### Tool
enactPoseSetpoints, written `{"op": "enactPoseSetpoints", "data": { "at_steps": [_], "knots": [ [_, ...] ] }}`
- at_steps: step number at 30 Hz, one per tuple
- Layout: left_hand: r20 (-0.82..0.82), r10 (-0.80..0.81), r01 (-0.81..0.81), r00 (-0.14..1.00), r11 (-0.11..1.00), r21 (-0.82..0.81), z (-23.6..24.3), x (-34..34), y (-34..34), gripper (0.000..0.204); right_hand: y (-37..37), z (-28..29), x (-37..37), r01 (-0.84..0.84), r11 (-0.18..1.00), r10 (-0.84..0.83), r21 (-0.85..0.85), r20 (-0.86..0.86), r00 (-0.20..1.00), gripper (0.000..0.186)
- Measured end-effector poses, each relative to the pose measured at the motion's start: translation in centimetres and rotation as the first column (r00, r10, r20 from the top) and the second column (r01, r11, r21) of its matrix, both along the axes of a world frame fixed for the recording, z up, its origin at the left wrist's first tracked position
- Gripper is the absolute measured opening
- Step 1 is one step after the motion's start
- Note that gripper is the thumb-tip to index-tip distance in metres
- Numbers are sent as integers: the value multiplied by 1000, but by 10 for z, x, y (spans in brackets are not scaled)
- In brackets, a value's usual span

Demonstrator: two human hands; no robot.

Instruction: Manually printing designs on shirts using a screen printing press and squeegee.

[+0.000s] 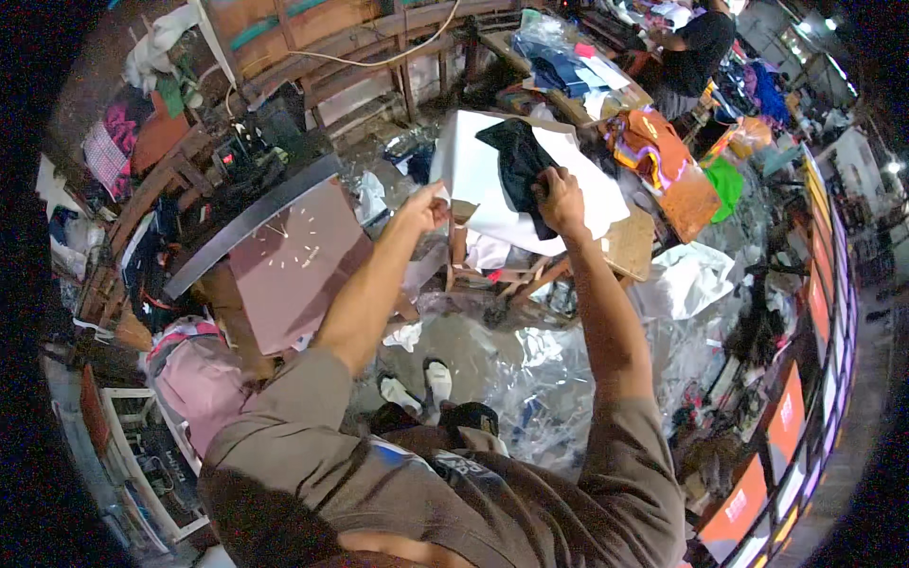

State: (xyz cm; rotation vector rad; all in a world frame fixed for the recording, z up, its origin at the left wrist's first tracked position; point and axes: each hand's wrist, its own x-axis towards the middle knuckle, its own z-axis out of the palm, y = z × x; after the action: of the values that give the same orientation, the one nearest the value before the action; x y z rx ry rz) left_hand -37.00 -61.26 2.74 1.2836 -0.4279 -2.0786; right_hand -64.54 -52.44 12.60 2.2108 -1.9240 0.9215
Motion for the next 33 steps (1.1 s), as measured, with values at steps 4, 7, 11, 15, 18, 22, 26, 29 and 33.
{"op": "enactPoseSetpoints", "data": {
  "at_steps": [4,7,11,15,18,22,26,29,33],
  "knots": [
    [-27,283,-284,959,951,-120,31,-8,11,23,-21,-8,-42,16,997,-47,81,400,915,10],
    [-5,359,-351,933,907,-232,51,14,49,35,-54,34,-54,-174,979,0,102,861,509,10],
    [-86,462,-469,883,851,-239,44,81,141,49,-57,177,97,-413,903,210,-116,959,190,21],
    [-43,541,-534,840,808,-249,56,123,227,41,-75,222,229,-622,767,474,-156,791,386,30],
    [-87,636,-635,767,732,-246,93,126,267,40,-90,200,315,-720,646,763,-255,241,600,40],
    [-70,622,-588,780,690,-422,97,148,290,33,-80,161,366,-757,613,789,228,-122,602,43],
    [-97,722,-692,685,603,-396,104,165,320,32,-3,183,349,-818,492,869,-298,118,480,38],
    [56,644,-570,763,712,-410,68,196,318,34,59,134,308,-879,464,804,-105,468,368,37],
    [130,620,-562,774,766,-313,76,227,261,40,89,15,267,-760,644,694,84,353,627,38]
  ]
}}
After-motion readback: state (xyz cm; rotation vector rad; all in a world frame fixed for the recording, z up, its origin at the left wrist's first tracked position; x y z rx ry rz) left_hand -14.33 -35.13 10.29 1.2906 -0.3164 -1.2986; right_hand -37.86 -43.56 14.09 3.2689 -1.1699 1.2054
